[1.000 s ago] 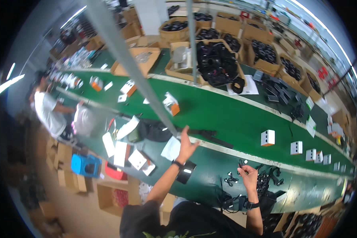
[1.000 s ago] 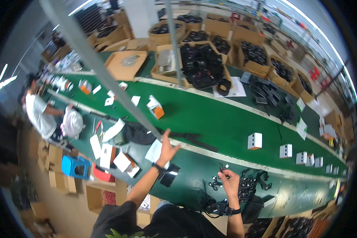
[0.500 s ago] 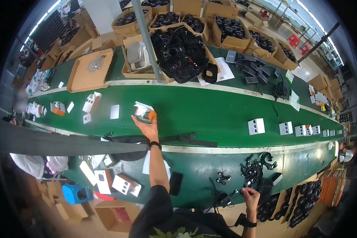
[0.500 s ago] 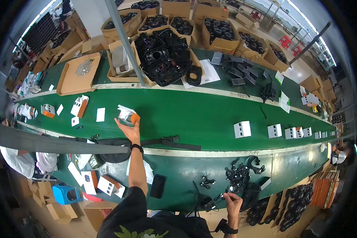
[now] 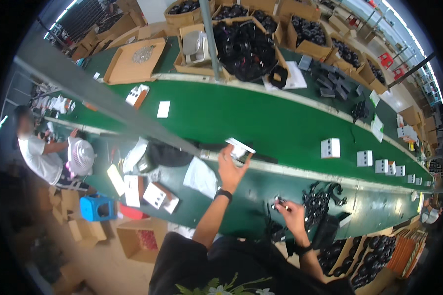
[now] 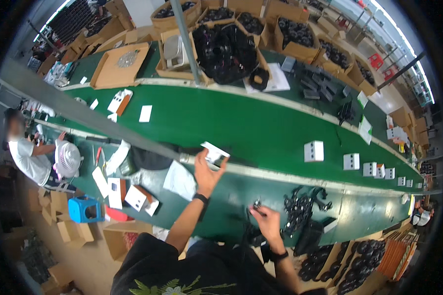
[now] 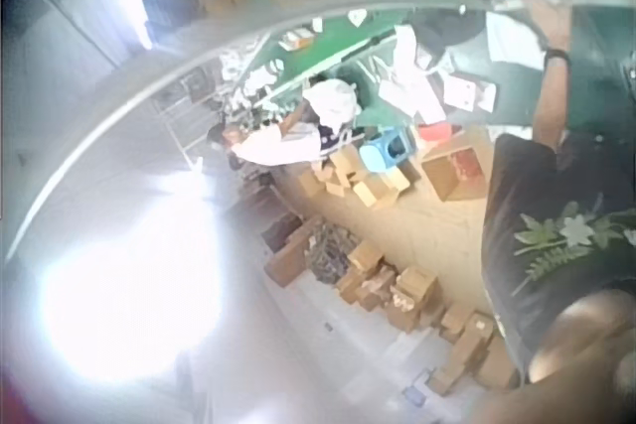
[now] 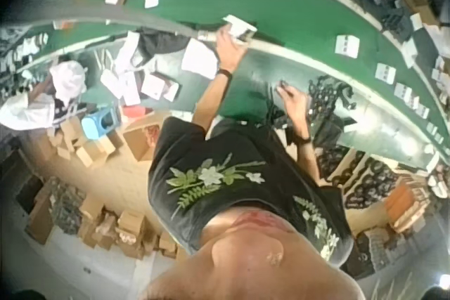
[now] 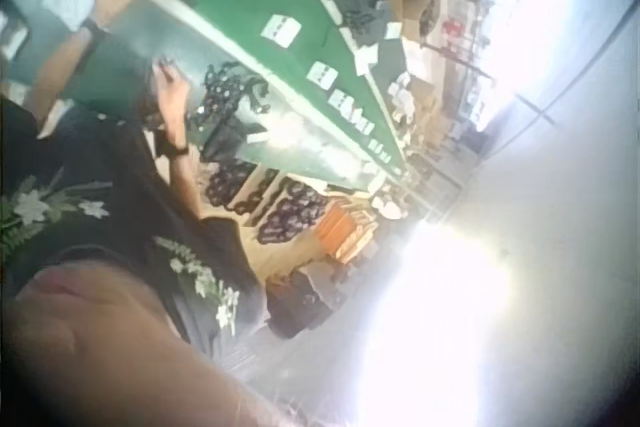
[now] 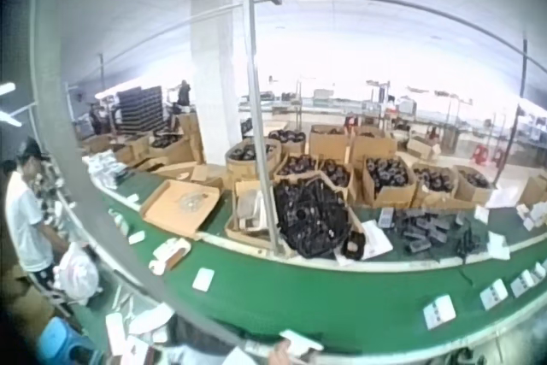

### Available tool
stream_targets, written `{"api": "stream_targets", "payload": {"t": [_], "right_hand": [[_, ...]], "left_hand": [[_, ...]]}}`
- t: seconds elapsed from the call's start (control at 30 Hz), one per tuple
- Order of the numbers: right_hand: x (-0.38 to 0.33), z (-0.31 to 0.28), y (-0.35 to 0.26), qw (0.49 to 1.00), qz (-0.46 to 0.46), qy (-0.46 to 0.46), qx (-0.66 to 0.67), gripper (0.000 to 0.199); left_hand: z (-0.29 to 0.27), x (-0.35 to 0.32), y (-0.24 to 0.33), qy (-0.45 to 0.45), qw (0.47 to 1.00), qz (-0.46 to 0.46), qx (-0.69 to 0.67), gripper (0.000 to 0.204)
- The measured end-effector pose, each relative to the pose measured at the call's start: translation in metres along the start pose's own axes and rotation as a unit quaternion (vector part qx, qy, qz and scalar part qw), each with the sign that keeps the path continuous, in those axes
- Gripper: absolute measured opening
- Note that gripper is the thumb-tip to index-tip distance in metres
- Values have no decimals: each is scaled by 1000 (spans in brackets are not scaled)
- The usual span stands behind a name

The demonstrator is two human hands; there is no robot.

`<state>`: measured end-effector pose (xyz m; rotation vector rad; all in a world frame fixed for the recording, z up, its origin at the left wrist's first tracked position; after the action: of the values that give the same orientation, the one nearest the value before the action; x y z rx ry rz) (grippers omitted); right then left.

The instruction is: Packing electronic devices, chargers, and cables into white product boxes on an assembly line.

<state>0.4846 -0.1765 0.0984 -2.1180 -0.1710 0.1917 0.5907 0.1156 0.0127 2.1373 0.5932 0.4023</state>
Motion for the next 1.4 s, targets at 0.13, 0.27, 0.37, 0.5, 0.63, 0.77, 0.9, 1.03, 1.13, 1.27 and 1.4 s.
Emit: {"api": "stream_targets", "payload": {"t": [0.13, 0.27, 0.37, 0.5, 0.63, 0.77, 0.9, 1.03, 1.13, 1.27, 1.4], "right_hand": [[5, 63, -2, 986, -157, -20, 53, 17], [-9, 101, 7, 959, -280, -38, -29, 23], [-25, 101, 28, 961, -261, 13, -94, 22], [-41, 99, 32, 927, -277, 48, -248, 29], [-45, 105, 32, 913, -290, 85, -272, 29], [-29, 108, 33, 907, -275, 97, -304, 17], [-18, 130, 37, 904, -184, 9, -386, 21], [-21, 146, 32, 874, -219, -29, -432, 21], [-31, 154, 38, 856, -222, -51, -464, 27], [-34, 161, 41, 851, -226, -89, -465, 45], [-38, 156, 57, 859, -208, -115, -453, 56]], "left_hand": [[4, -143, -5, -38, 996, -66, 35, 95], [10, -231, -51, -79, 978, -170, 91, 92], [2, -248, -45, -122, 975, -114, 146, 88], [-3, -247, -19, -168, 947, 83, 259, 71], [1, -240, -10, -182, 924, 191, 275, 57], [-1, -218, -6, -246, 942, 121, 193, 50], [-11, -218, -26, -271, 948, 101, 133, 43], [-30, -207, -37, -214, 974, 60, -49, 31], [-16, -191, -50, -232, 963, -77, -116, 43], [-1, -155, -34, -266, 964, -10, -10, 70], [6, -147, -23, -308, 949, 22, 64, 76]]}}
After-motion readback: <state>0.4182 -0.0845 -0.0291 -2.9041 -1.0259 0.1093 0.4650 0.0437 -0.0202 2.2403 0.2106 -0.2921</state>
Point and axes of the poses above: each hand's wrist, its own x-axis towards the middle knuckle, its own z-axis out of the palm, y = z × x, the point moved 9 cm from there along x, towards the middle knuckle, and after that the axes turned 13 degrees about -z, right-handed, at the moved point
